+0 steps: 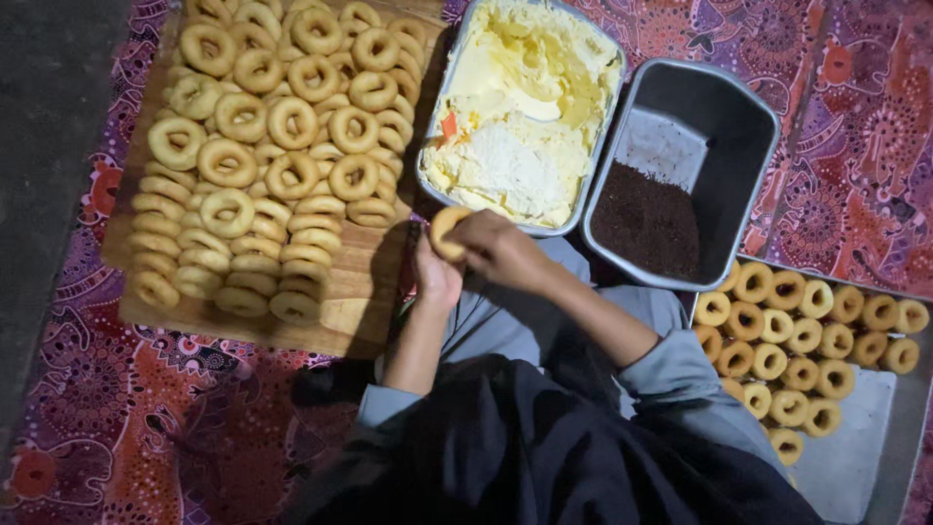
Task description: The person fills ring-shaped donuts with a yellow cream and then rolls them in a dark granular topping. They handle each donut one at a time, placing the finished items onto a metal tray.
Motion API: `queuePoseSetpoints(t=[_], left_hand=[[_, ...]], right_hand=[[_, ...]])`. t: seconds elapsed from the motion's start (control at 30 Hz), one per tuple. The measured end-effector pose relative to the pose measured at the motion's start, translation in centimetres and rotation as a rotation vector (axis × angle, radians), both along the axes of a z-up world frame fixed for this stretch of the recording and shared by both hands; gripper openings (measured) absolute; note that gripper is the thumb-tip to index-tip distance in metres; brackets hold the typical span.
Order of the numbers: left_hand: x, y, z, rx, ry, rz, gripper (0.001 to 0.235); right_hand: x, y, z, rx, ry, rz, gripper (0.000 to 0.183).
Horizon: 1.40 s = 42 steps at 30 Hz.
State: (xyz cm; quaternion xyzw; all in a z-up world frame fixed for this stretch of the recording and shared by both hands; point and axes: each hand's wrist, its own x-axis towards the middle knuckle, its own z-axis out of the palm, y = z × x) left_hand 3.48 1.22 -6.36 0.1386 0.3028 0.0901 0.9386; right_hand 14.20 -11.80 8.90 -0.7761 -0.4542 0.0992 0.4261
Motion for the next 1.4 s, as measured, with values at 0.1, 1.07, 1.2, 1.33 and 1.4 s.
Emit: queuePoseSetpoints(t=[0.1, 1.07, 1.2, 1.33, 1.4], left_hand=[[-0.3, -0.6, 0.6, -0.001, -0.173, 0.072, 0.052], [-2.2, -1.5, 4.3, 0.124, -0.386, 0.024, 0.045], [-3.1, -1.7, 5.0, 0.141, -0.348, 0.031, 0.055], [-2.6, -1.1, 5.5, 0.126, -0.331, 0.010, 0.056], [-3.1, -1.8, 5.3, 0.083, -0.312, -0.004, 0.057]], right_hand=[[2.1, -0.6, -0.2, -0.083, -0.109, -0.302, 0.037], [-1.5, -1.3, 1.9, 0.183, -0.092, -0.061, 0.033], [2.1, -1.7, 1.7, -0.062, -0.150, -0.516, 0.023], [2.0, -2.7, 1.1, -0.137, -0.085, -0.476, 0.029], [-1.1, -3.8, 0.3, 0.055, 0.136, -0.339, 0.031]])
